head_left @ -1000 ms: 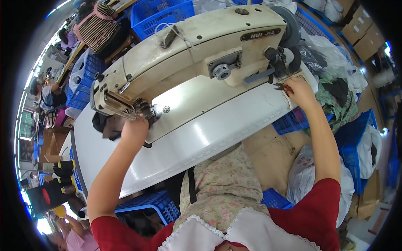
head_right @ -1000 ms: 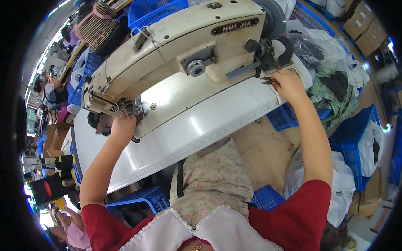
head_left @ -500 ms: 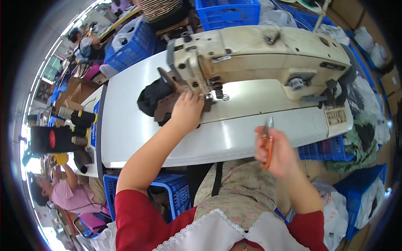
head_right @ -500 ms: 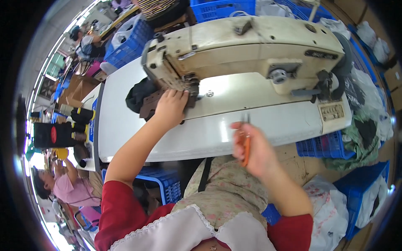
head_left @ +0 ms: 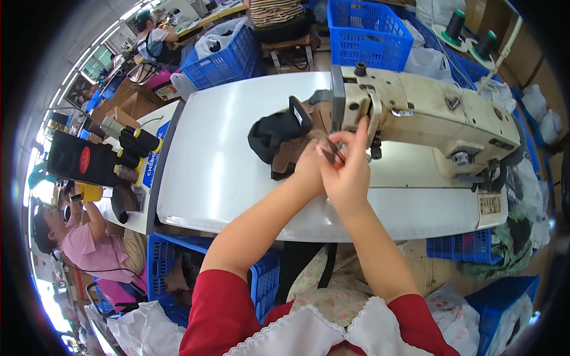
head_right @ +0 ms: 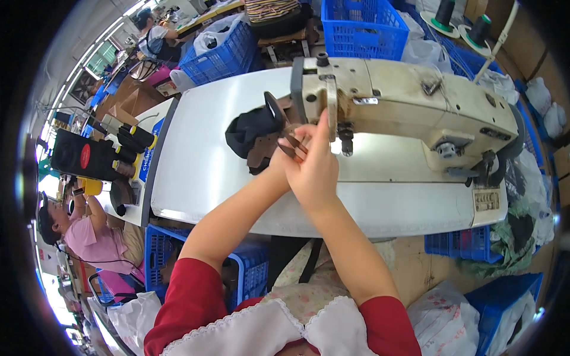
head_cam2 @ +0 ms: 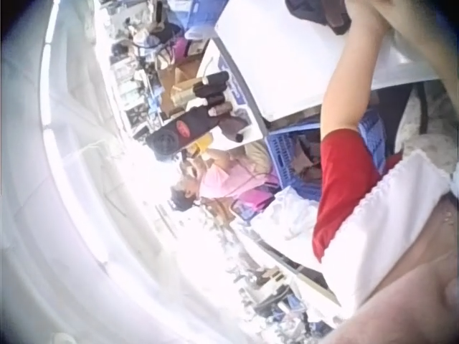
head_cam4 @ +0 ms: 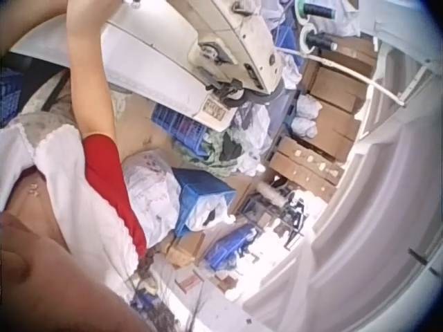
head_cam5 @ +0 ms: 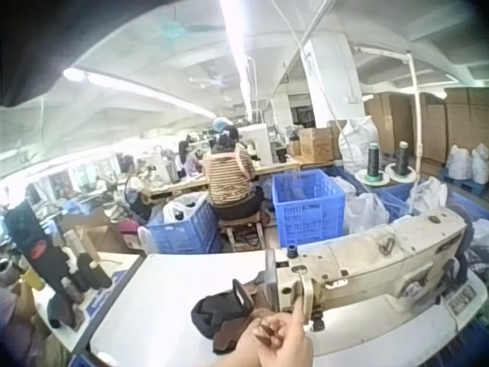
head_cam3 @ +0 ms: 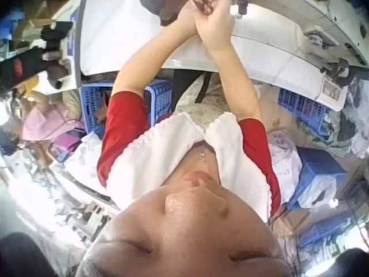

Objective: Stitching and trimming leather components for shoes using an industrial sewing machine.

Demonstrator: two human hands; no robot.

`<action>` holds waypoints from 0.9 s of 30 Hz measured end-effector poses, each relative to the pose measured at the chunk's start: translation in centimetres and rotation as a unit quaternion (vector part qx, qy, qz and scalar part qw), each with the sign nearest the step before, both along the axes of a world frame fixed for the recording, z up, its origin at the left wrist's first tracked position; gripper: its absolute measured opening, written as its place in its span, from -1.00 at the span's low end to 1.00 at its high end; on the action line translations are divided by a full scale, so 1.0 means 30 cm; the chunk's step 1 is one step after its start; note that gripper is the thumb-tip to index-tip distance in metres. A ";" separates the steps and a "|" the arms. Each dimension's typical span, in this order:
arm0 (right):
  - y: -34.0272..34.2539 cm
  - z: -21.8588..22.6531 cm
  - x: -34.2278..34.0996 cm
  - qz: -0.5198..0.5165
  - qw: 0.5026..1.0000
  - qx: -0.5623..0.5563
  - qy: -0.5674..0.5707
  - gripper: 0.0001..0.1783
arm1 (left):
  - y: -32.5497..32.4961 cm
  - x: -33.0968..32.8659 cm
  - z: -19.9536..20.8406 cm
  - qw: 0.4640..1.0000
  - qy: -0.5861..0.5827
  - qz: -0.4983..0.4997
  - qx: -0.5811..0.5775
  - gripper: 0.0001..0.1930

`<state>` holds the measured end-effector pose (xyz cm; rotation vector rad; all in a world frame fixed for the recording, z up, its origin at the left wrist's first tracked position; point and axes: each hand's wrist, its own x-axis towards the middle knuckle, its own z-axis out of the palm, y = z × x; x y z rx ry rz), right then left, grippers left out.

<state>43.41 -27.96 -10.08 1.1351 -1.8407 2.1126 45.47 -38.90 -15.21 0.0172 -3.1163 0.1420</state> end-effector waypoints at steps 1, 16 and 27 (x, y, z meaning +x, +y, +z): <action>0.005 -0.021 -0.021 0.011 0.999 -0.032 0.014 -0.07 | 0.002 -0.023 -0.001 1.000 0.011 -0.014 0.020 -0.61; 0.288 -0.072 -0.092 0.075 0.987 0.127 0.060 -0.54 | -0.128 0.139 0.038 0.987 -0.015 0.144 -0.067 -0.61; 0.131 -0.160 -0.058 0.023 0.911 0.390 0.129 -0.50 | -0.151 0.326 -0.015 0.981 0.193 0.020 0.005 -0.35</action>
